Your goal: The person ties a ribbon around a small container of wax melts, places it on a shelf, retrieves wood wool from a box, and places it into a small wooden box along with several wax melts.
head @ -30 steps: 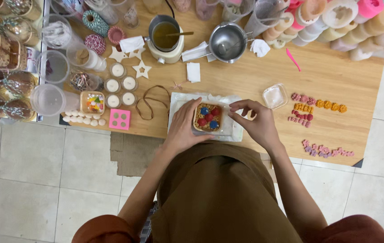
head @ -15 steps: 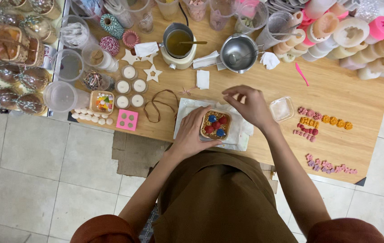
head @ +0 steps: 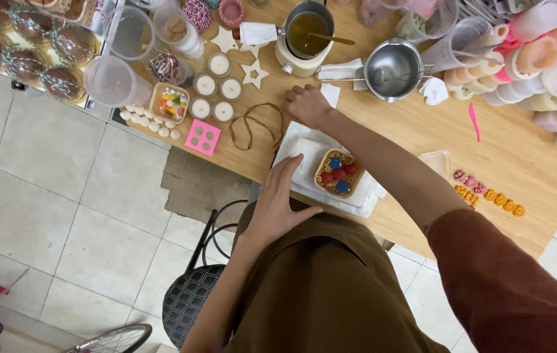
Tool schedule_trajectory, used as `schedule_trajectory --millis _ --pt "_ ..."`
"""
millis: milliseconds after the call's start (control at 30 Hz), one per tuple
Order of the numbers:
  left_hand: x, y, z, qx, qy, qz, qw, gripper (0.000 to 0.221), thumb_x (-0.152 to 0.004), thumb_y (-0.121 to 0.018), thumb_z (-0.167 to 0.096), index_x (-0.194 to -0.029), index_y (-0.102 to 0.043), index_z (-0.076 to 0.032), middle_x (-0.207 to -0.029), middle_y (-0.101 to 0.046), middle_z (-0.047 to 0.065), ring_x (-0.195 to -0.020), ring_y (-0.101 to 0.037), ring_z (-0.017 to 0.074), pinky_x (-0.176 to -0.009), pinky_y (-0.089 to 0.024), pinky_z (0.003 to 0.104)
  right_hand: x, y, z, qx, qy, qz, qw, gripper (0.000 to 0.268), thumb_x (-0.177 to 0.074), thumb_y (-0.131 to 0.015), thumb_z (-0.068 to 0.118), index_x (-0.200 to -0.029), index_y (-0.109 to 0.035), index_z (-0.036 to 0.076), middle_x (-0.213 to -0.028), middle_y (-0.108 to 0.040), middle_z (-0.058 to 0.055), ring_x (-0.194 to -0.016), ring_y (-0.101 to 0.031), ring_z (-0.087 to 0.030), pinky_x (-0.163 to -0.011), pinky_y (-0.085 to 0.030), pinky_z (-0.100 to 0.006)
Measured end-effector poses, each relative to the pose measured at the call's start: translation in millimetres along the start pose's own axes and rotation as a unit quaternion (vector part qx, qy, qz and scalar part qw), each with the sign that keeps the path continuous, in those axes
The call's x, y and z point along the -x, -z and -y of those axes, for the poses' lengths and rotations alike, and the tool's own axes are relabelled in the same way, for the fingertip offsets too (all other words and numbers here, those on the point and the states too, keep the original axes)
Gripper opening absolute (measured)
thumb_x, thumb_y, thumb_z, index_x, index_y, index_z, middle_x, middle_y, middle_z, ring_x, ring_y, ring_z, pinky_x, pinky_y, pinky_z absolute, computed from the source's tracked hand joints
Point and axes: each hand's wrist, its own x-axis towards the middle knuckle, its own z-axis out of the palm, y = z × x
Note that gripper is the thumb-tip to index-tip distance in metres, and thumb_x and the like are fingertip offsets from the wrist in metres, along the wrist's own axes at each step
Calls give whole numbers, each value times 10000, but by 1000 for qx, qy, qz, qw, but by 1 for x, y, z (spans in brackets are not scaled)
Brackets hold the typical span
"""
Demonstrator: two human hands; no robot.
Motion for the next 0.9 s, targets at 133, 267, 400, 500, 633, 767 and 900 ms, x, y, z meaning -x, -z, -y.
schedule_trajectory --millis 133,267,400,500,633,767,900 --pt "10 0 -1 -23 21 -13 999 723 -800 -878 -295 -1436 -557 -170 -1498 -468 121 -1421 -450 358 -1140 -401 498 -1 -9 -14 -46 27 -31 998 174 -792 -689 136 -956 -743 152 -1117 -652 -46 -1136 -612 -233 -914 -516 -380" --pt "4 -9 1 -25 -43 -28 998 429 -850 -831 -258 -1253 -696 -200 -1487 -480 91 -1439 -452 334 -1164 -428 479 6 7 -17 -88 20 -70 993 43 -889 -703 133 -898 -721 95 -1036 -678 -83 -1028 -660 -276 -864 -550 -401" --pt "-11 -20 6 -43 -87 8 995 305 -819 -828 -240 -1110 -756 -186 -1476 -476 98 -1435 -420 358 -1122 -412 505 41 57 -20 -239 -28 -173 955 41 -839 -731 96 -866 -712 72 -943 -706 -90 -942 -676 -299 -800 -553 -428" --pt "-23 -25 7 -60 -112 25 992 173 -839 -823 -234 -995 -773 -177 -1489 -494 71 -1462 -422 339 -1128 -403 507 82 104 -20 -296 -94 -196 930 70 -861 -768 99 -900 -728 57 -882 -717 -101 -859 -694 -276 -735 -545 -419" --pt "-31 -25 8 -54 -126 41 990 102 -878 -811 -227 -940 -765 -159 -1498 -505 55 -1490 -400 327 -1136 -385 504 135 147 -16 -368 -181 -262 873 77 -925 -794 95 -972 -751 53 -910 -740 -95 -806 -726 -205 -725 -553 -347" --pt "-40 -23 11 -30 -98 31 994 80 -861 -818 -205 -895 -777 -146 -1477 -515 83 -1478 -358 363 -1165 -347 531 178 160 -8 -399 -264 -291 829 81 -937 -797 101 -990 -766 47 -962 -770 -63 -829 -734 -150 -717 -541 -299" --pt "-54 -25 18 -38 -82 32 995 89 -844 -828 -201 -882 -784 -134 -1449 -513 119 -1461 -333 403 -1188 -329 537 208 157 5 -413 -309 -313 798 86 -949 -794 93 -1004 -767 34 -966 -783 -43 -813 -709 -130 -749 -551 -283"
